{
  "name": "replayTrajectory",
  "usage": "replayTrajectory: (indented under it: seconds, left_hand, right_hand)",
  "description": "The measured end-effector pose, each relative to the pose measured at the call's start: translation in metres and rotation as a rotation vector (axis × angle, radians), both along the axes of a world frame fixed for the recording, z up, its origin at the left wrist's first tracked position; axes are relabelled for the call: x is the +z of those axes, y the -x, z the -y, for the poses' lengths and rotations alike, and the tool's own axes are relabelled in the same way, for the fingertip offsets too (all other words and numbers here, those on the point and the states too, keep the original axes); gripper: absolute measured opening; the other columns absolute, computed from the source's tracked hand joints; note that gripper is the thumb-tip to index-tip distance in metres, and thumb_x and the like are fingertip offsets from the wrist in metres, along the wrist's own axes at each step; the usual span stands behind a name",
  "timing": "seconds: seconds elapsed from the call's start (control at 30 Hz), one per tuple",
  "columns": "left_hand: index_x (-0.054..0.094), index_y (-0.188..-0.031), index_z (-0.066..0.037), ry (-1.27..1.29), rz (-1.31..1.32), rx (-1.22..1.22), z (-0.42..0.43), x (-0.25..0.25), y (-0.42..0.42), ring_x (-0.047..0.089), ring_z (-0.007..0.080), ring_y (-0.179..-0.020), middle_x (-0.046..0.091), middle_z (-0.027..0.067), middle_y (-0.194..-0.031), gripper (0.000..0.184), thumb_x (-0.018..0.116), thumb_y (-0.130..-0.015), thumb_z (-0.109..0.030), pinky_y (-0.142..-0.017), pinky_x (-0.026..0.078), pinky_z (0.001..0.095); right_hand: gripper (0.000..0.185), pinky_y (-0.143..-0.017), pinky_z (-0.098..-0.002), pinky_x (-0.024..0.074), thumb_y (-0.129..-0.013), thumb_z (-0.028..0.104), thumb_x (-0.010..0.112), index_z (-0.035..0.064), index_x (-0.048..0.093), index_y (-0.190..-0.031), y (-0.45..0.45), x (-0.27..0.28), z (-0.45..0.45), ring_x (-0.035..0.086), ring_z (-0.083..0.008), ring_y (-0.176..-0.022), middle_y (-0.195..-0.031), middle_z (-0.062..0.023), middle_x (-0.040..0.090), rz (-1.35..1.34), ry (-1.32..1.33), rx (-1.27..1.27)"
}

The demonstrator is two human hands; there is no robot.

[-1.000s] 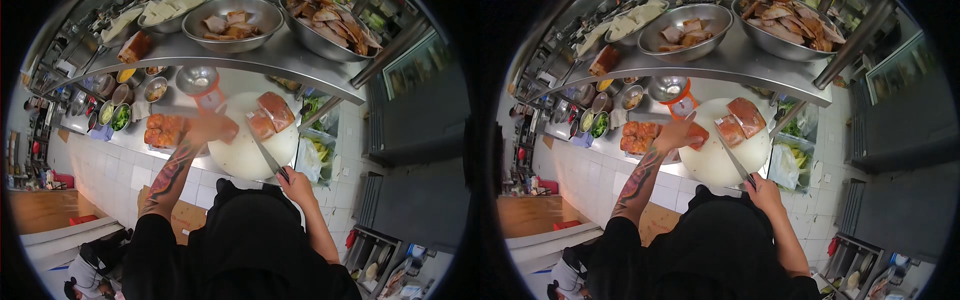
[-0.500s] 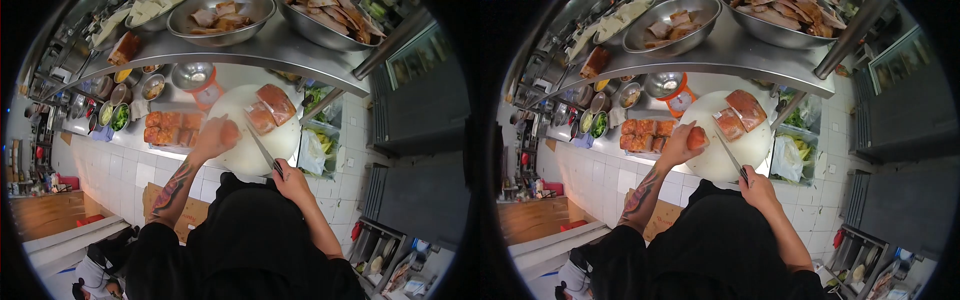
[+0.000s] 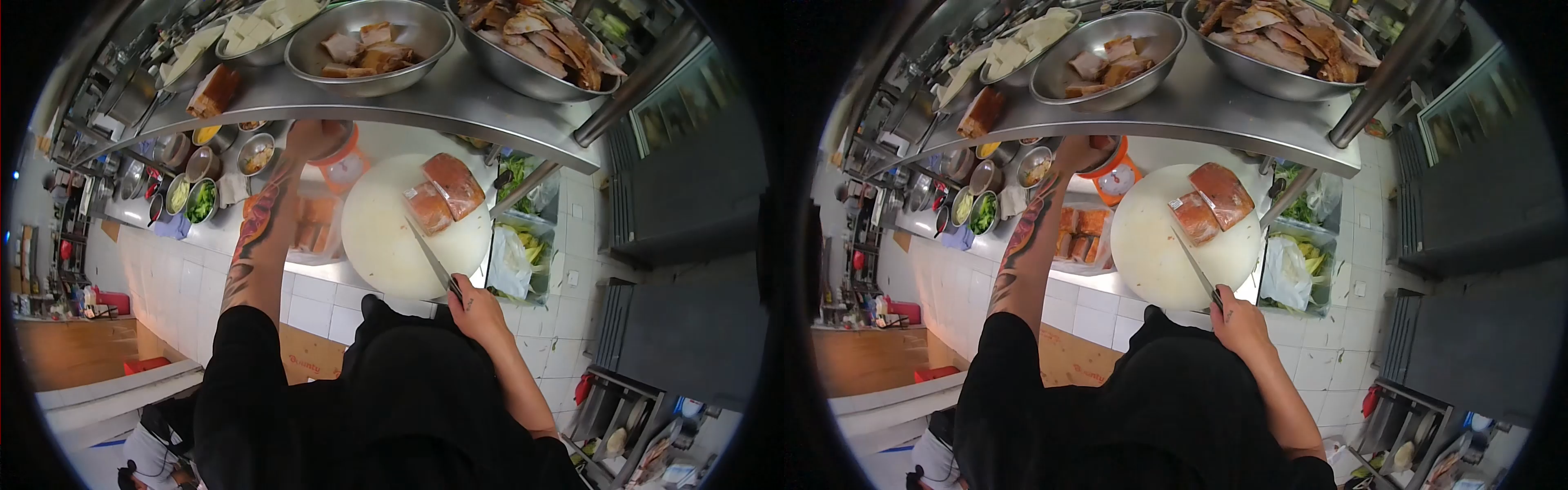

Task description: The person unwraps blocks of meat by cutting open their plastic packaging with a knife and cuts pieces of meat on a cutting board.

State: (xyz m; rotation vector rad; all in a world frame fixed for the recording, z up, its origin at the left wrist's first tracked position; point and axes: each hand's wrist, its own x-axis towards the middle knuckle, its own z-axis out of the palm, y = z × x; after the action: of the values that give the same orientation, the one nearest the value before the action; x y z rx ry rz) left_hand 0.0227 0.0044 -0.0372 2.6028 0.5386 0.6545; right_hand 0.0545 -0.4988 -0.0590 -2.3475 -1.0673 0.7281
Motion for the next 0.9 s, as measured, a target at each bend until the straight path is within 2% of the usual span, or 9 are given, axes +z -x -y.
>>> replayTrajectory:
  seconds: [0.17,0.27,0.33,0.57,0.67,0.73,0.77,0.83,0.9]
  left_hand:
    - [0.068,-0.129,-0.007,0.118,-0.05,-0.014,-0.013,-0.017,0.001,0.069,0.0367,-0.117,0.072,0.0194,-0.124,0.056,0.089,-0.082,-0.028,-0.102,0.054,0.0446]
    - [0.068,-0.129,-0.007,-0.028,-0.055,-0.064,-0.013,-0.013,0.003,0.069,0.0367,-0.117,0.071,0.0182,-0.125,0.056,0.09,-0.08,-0.024,-0.102,0.054,0.0449]
    - [0.07,-0.131,-0.014,0.008,-0.032,-0.061,-0.019,-0.021,0.001,0.073,0.0389,-0.113,0.075,0.0165,-0.122,0.057,0.081,-0.085,-0.044,-0.096,0.057,0.049]
    - [0.069,-0.134,-0.016,-0.079,-0.129,-0.016,-0.035,-0.039,0.003,0.07,0.0394,-0.12,0.072,0.0184,-0.132,0.062,0.082,-0.085,-0.051,-0.102,0.055,0.0494]
    - [0.07,-0.134,-0.016,-0.095,-0.171,0.078,-0.033,-0.038,0.005,0.071,0.0353,-0.117,0.073,0.0191,-0.127,0.053,0.081,-0.089,-0.043,-0.101,0.056,0.0447]
    - [0.071,-0.132,-0.013,0.169,0.005,-0.118,0.002,0.008,0.012,0.072,0.0303,-0.112,0.074,0.0169,-0.124,0.047,0.081,-0.092,-0.035,-0.1,0.056,0.0401]
    - [0.071,-0.132,-0.013,0.165,0.006,-0.12,0.024,0.037,0.014,0.072,0.0303,-0.112,0.074,0.0169,-0.124,0.047,0.081,-0.092,-0.035,-0.1,0.056,0.0401]
    - [0.071,-0.129,-0.007,0.511,0.091,-0.109,0.067,0.08,0.021,0.072,0.0257,-0.107,0.075,0.013,-0.118,0.043,0.082,-0.09,-0.024,-0.098,0.056,0.0372]
    - [0.069,-0.131,-0.005,0.407,0.071,-0.216,0.093,0.076,0.042,0.071,0.0267,-0.112,0.074,0.0141,-0.121,0.048,0.083,-0.088,-0.023,-0.101,0.055,0.0391]
  right_hand:
    - [0.038,-0.077,-0.0596,0.0557,-0.102,0.022,0.065,0.0061,0.058,-0.136,0.003,-0.007,0.005,0.072,-0.0507,-0.084,-0.088,-0.0272,0.075,-0.025,-0.037,-0.051]
    - [0.038,-0.077,-0.0592,0.0557,-0.102,0.021,0.065,0.006,0.058,-0.136,0.002,-0.007,0.005,0.072,-0.0505,-0.084,-0.088,-0.0272,0.075,-0.015,-0.055,-0.051]
    - [0.038,-0.077,-0.0588,0.0558,-0.103,0.022,0.065,0.0055,0.058,-0.137,0.002,-0.003,0.004,0.072,-0.0505,-0.085,-0.088,-0.0275,0.075,-0.025,-0.03,-0.049]
    - [0.039,-0.079,-0.058,0.0562,-0.103,0.023,0.064,0.0044,0.059,-0.137,0.001,-0.005,0.006,0.072,-0.0508,-0.086,-0.089,-0.028,0.075,-0.031,-0.043,-0.053]
    - [0.039,-0.079,-0.058,0.0563,-0.103,0.023,0.064,0.0043,0.059,-0.137,0.002,-0.009,0.007,0.072,-0.0508,-0.087,-0.09,-0.0281,0.075,-0.009,-0.048,-0.053]
    - [0.039,-0.079,-0.0575,0.0565,-0.103,0.023,0.065,0.0041,0.06,-0.136,0.002,-0.009,0.008,0.072,-0.0505,-0.086,-0.09,-0.028,0.075,0.012,-0.083,-0.051]
    - [0.039,-0.079,-0.0575,0.0565,-0.103,0.023,0.065,0.0041,0.06,-0.136,0.002,-0.009,0.008,0.072,-0.0505,-0.086,-0.09,-0.028,0.075,0.013,-0.087,-0.054]
    - [0.038,-0.079,-0.0565,0.057,-0.102,0.023,0.067,0.0039,0.062,-0.134,0.003,-0.006,0.01,0.073,-0.0501,-0.086,-0.09,-0.0279,0.075,0.002,-0.116,-0.046]
    - [0.037,-0.079,-0.056,0.0572,-0.102,0.022,0.067,0.0039,0.063,-0.133,0.004,-0.005,0.009,0.073,-0.05,-0.086,-0.089,-0.0277,0.075,-0.028,-0.135,-0.06]
